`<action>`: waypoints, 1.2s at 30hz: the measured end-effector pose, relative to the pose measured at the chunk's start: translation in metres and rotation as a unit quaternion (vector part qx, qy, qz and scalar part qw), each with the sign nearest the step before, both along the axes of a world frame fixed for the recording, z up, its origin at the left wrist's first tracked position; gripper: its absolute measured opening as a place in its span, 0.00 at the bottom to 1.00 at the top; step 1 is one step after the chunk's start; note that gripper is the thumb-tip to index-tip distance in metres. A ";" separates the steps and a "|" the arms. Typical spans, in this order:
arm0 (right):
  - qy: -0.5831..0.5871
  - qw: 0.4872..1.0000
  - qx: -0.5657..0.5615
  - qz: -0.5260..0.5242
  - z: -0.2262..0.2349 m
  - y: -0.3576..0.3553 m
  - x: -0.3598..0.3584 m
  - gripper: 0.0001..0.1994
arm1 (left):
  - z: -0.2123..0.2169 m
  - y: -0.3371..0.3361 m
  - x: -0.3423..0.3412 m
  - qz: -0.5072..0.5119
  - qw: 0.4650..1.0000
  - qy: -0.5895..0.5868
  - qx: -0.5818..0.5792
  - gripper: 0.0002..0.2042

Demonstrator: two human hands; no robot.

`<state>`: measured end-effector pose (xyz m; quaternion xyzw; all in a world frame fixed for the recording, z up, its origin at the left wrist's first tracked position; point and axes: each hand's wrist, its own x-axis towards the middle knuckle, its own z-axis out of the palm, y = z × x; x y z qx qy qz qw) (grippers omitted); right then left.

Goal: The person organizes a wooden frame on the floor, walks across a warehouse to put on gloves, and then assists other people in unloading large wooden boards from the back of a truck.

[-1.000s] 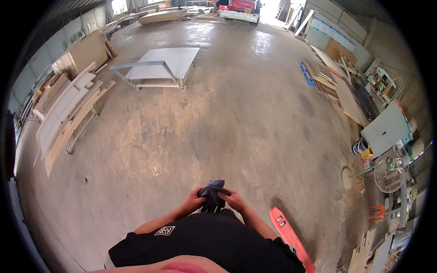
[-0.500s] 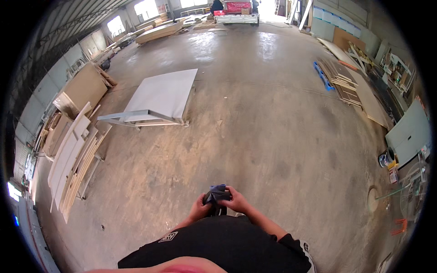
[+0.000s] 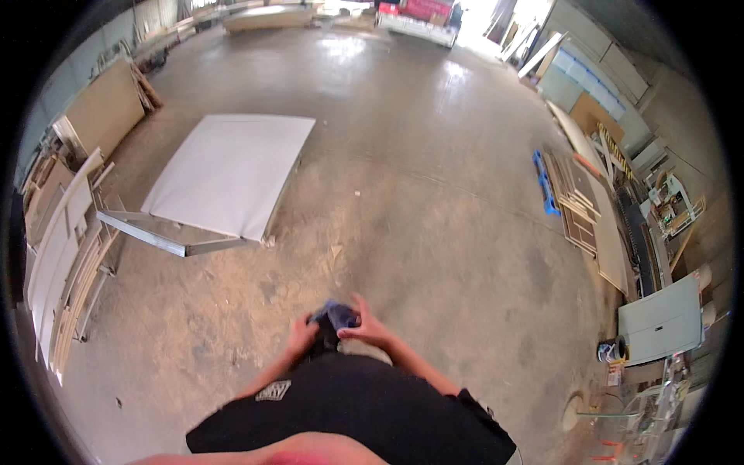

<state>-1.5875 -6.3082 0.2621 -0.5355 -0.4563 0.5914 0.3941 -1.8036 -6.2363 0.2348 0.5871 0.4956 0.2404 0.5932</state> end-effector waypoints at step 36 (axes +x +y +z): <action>0.290 0.942 -0.039 -0.163 0.029 1.265 0.519 0.10 | 0.066 1.240 0.511 -0.070 0.983 -0.163 -0.041 0.16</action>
